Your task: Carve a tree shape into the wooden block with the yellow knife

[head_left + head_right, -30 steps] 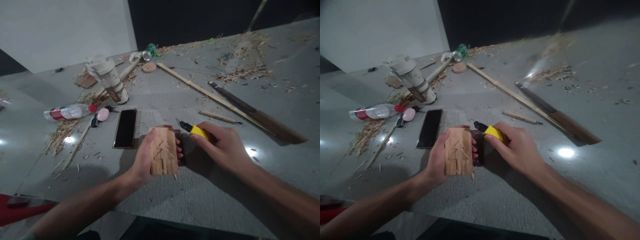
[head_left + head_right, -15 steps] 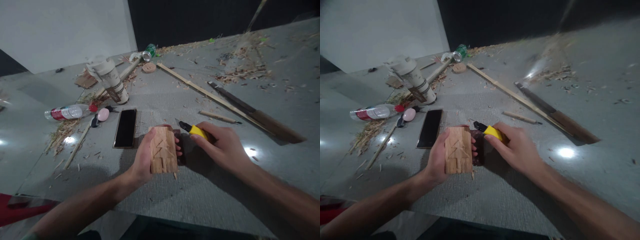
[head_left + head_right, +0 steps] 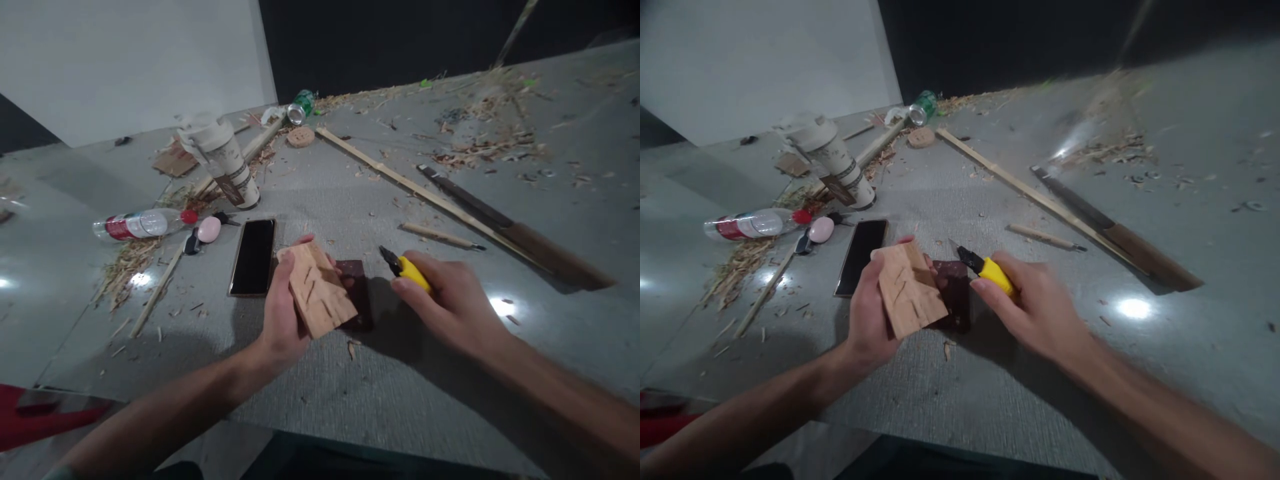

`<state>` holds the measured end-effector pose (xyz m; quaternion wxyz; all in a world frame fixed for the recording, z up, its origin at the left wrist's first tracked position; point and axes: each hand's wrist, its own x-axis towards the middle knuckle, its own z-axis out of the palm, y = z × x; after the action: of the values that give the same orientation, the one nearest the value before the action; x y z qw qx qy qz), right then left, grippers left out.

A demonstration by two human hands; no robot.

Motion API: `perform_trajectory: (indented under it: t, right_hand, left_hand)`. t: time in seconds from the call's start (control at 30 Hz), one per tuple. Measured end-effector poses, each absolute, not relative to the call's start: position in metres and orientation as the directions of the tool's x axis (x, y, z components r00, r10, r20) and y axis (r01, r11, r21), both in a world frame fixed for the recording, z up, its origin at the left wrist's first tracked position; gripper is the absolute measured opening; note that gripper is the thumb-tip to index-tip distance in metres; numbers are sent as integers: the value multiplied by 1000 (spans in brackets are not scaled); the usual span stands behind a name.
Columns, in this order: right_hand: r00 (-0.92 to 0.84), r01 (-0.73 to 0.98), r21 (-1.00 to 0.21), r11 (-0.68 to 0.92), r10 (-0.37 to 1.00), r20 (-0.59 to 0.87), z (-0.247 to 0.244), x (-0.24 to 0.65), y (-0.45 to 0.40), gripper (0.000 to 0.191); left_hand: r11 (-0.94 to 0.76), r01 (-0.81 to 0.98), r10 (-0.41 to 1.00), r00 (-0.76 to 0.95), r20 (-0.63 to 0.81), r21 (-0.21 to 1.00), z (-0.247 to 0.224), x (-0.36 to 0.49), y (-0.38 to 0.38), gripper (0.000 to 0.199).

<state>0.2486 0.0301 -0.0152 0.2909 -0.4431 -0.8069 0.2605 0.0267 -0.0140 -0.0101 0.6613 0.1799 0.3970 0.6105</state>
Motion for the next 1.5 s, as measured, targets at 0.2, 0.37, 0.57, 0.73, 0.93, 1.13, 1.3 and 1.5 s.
perform_trajectory:
  t: [0.2,0.37,0.57,0.73,0.93,1.13,1.3,1.5]
  right_hand:
    - [-511,330,-924,191,859,-5,-10,238,19,31]
    - [-454,184,-983,-8,886,-92,-10,234,23,26]
    - [-417,240,-969,-59,895,-158,-12,241,30,31]
    - [-501,93,-973,-209,835,-227,-19,239,27,32]
    - [-382,-20,-987,-157,914,-137,-21,242,34,33]
    - [-267,42,-998,-53,962,-62,-28,247,42,30]
    - [-246,107,-994,-39,967,-64,-33,248,44,27]
    - [-254,105,-993,-62,963,-87,-35,247,43,28]
  left_hand:
    - [46,-693,987,-78,-138,720,0,32,-22,73]
    - [80,-642,993,-14,-116,763,-1,31,-26,77]
    - [-48,-431,999,-3,52,901,-26,30,-28,64]
    - [-375,-71,924,-112,366,924,-34,27,-25,63]
    - [-253,-228,958,74,276,940,-26,20,-23,42]
    - [-327,343,944,152,292,881,-23,13,-14,15]
    - [-290,938,922,221,319,189,-15,0,3,40]
    - [-104,995,986,103,133,0,-18,-12,18,55]
